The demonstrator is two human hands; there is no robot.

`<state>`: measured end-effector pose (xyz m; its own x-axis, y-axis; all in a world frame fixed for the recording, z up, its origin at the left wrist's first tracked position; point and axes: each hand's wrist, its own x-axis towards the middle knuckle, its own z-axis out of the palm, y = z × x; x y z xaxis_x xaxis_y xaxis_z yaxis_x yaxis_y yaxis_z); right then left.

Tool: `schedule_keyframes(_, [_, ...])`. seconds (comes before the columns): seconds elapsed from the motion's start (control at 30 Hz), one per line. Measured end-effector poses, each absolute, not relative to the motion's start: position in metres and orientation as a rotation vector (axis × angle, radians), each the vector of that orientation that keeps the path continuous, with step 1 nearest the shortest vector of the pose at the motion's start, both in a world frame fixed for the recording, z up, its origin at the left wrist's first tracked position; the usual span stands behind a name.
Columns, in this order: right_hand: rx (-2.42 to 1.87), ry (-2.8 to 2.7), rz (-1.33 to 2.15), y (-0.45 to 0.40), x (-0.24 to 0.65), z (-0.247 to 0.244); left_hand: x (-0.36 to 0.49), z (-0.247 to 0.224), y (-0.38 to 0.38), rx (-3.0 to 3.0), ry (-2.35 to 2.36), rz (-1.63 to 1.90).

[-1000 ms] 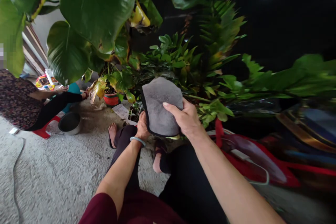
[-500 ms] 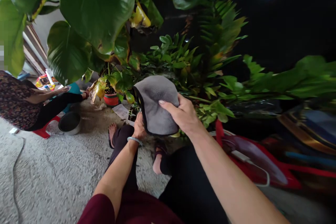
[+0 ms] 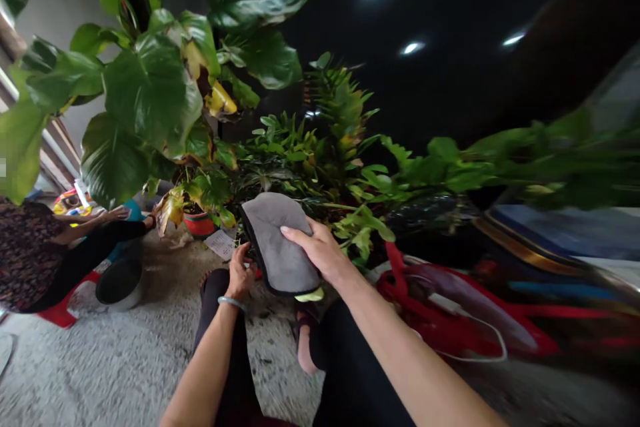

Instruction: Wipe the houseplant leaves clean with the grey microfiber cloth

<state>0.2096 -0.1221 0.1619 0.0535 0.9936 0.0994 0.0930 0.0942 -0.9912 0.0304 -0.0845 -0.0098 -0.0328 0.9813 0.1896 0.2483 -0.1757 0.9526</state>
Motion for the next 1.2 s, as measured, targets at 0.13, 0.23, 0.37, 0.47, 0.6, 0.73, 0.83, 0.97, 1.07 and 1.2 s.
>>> schedule_keyframes(0.13, [-1.307,-1.150,1.195,-0.133,0.216,0.136,0.009,0.003,-0.100,1.779,1.567,0.916])
schedule_keyframes(0.23, [-1.299,-1.160,1.441,-0.163,0.231,0.097,-0.002,0.011,-0.118,1.879,1.559,0.662])
schedule_keyframes(0.37, [-1.224,-1.075,1.725,-0.194,0.254,0.061,0.004,0.015,-0.142,1.947,1.481,0.343])
schedule_keyframes(0.47, [-1.196,-0.949,1.784,-0.201,0.262,0.050,0.015,0.014,-0.155,1.980,1.388,0.258])
schedule_keyframes(0.6, [-1.198,-0.814,1.773,-0.206,0.261,0.051,0.021,0.005,-0.169,1.977,1.357,0.299])
schedule_keyframes(0.73, [-1.209,-0.788,1.684,-0.214,0.259,0.058,0.021,-0.016,-0.176,1.930,1.317,0.315])
schedule_keyframes(0.83, [-1.249,-0.767,1.604,-0.223,0.259,0.058,0.026,-0.040,-0.178,1.863,1.281,0.324])
schedule_keyframes(0.97, [-1.265,-0.755,1.591,-0.230,0.259,0.052,0.032,-0.070,-0.178,1.742,1.240,0.310])
schedule_keyframes(1.07, [-1.286,-0.816,1.636,-0.220,0.253,0.057,0.034,-0.083,-0.176,1.643,1.222,0.330])
schedule_keyframes(1.2, [-1.241,-1.052,1.671,-0.183,0.235,0.090,0.037,-0.089,-0.176,1.463,1.197,0.488])
